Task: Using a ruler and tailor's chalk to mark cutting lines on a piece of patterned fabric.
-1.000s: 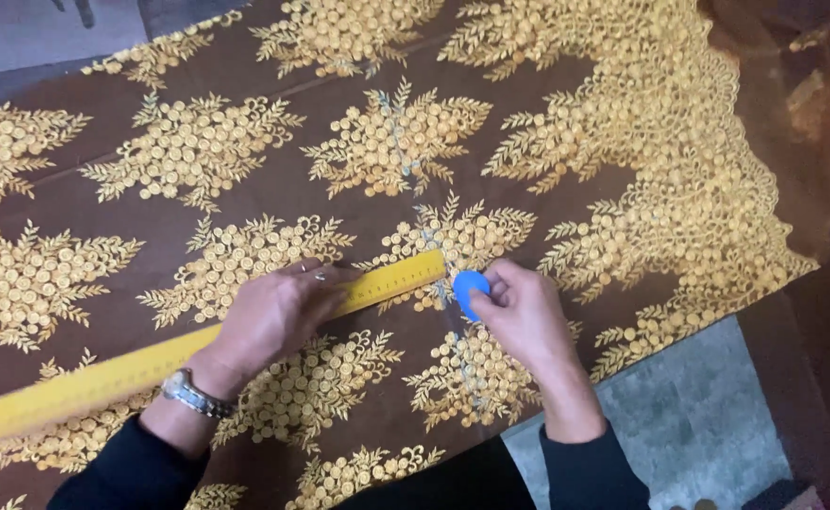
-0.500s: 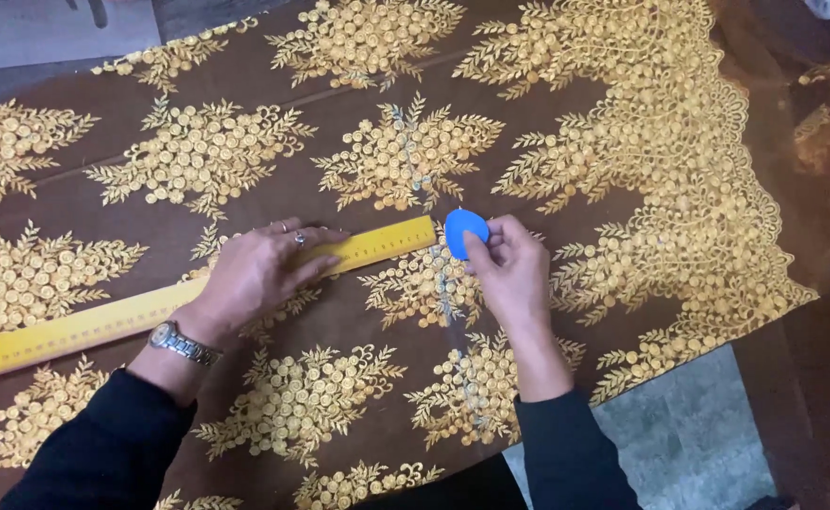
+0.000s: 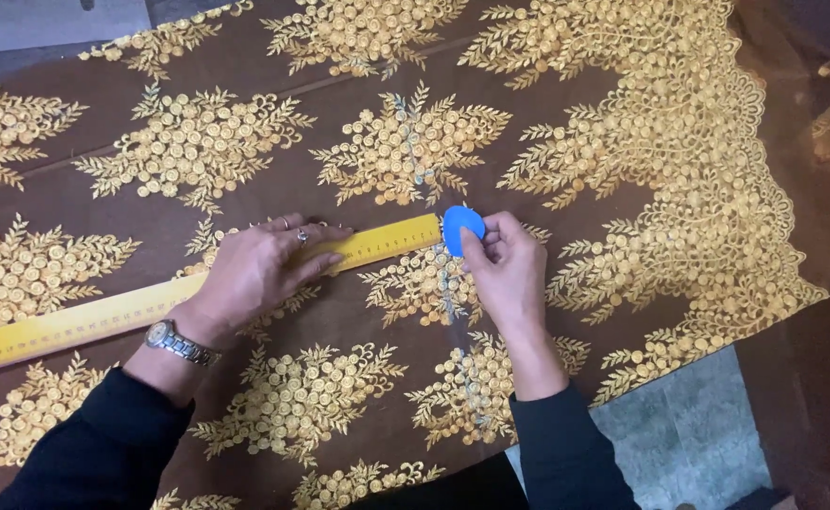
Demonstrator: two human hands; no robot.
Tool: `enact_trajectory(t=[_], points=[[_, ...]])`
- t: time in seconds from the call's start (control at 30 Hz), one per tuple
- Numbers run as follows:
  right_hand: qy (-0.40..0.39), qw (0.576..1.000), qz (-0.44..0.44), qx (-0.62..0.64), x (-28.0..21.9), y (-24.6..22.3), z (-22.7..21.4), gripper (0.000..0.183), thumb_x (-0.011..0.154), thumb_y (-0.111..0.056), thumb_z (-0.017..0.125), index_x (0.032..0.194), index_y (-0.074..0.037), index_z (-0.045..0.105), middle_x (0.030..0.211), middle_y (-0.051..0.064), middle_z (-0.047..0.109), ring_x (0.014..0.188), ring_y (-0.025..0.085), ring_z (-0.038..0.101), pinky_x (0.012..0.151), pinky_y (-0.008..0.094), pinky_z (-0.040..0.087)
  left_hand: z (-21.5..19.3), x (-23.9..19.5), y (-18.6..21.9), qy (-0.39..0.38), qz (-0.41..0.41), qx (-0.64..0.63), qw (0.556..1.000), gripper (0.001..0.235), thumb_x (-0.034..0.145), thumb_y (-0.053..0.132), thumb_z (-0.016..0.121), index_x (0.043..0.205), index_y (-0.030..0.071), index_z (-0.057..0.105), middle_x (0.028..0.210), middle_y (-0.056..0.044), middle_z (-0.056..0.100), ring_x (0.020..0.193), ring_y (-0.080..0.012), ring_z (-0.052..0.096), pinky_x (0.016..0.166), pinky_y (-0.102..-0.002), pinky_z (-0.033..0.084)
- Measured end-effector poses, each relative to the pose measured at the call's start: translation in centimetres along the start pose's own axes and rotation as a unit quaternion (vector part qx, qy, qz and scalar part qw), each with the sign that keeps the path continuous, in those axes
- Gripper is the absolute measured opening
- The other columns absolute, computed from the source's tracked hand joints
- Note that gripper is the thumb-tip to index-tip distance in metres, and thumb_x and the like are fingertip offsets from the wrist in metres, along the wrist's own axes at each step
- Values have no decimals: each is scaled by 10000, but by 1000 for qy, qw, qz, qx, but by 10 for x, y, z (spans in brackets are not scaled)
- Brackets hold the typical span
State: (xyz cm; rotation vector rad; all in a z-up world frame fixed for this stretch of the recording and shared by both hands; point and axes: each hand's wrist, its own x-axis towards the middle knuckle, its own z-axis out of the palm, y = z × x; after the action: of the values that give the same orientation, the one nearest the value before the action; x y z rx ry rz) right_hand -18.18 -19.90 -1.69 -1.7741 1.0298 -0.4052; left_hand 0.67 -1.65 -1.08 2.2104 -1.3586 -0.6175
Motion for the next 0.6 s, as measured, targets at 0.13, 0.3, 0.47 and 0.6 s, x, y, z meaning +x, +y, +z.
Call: enact_trajectory(t=[0.13, 0.3, 0.47, 0.6], points=[[4, 1000, -2, -7, -1, -1, 0, 86, 854, -106, 669, 849, -27, 637, 555, 96, 623, 487, 131, 607, 520, 262, 481, 1, 1, 1, 11, 10, 13, 1000, 236, 863, 389, 661, 1065, 283, 724, 783, -51, 681, 734, -326, 690, 618, -437, 560], [5, 1000, -10, -16, 2, 6, 1, 81, 845, -97, 674, 839, -25, 638, 562, 102, 631, 487, 137, 621, 516, 265, 482, 0, 1, 3, -7, -8, 18, 1000, 238, 879, 403, 650, 1057, 267, 729, 803, -40, 689, 746, -313, 701, 629, -422, 568], [-3, 999, -10, -36, 6, 6, 2, 86, 848, -100, 675, 831, -26, 636, 547, 92, 626, 475, 132, 601, 508, 269, 476, 4, 5, 1, -28, -29, 47, 998, 240, 882, 416, 629, 1086, 311, 698, 868, -19, 690, 806, -308, 701, 670, -443, 574], [-1, 993, -47, -108, 13, 5, 6, 81, 808, -96, 687, 778, -41, 636, 513, 92, 607, 429, 190, 572, 486, 301, 454, 2, 5, 2, -75, -58, 100, 990, 237, 881, 429, 610, 1103, 363, 655, 897, 14, 685, 839, -275, 706, 704, -434, 581]])
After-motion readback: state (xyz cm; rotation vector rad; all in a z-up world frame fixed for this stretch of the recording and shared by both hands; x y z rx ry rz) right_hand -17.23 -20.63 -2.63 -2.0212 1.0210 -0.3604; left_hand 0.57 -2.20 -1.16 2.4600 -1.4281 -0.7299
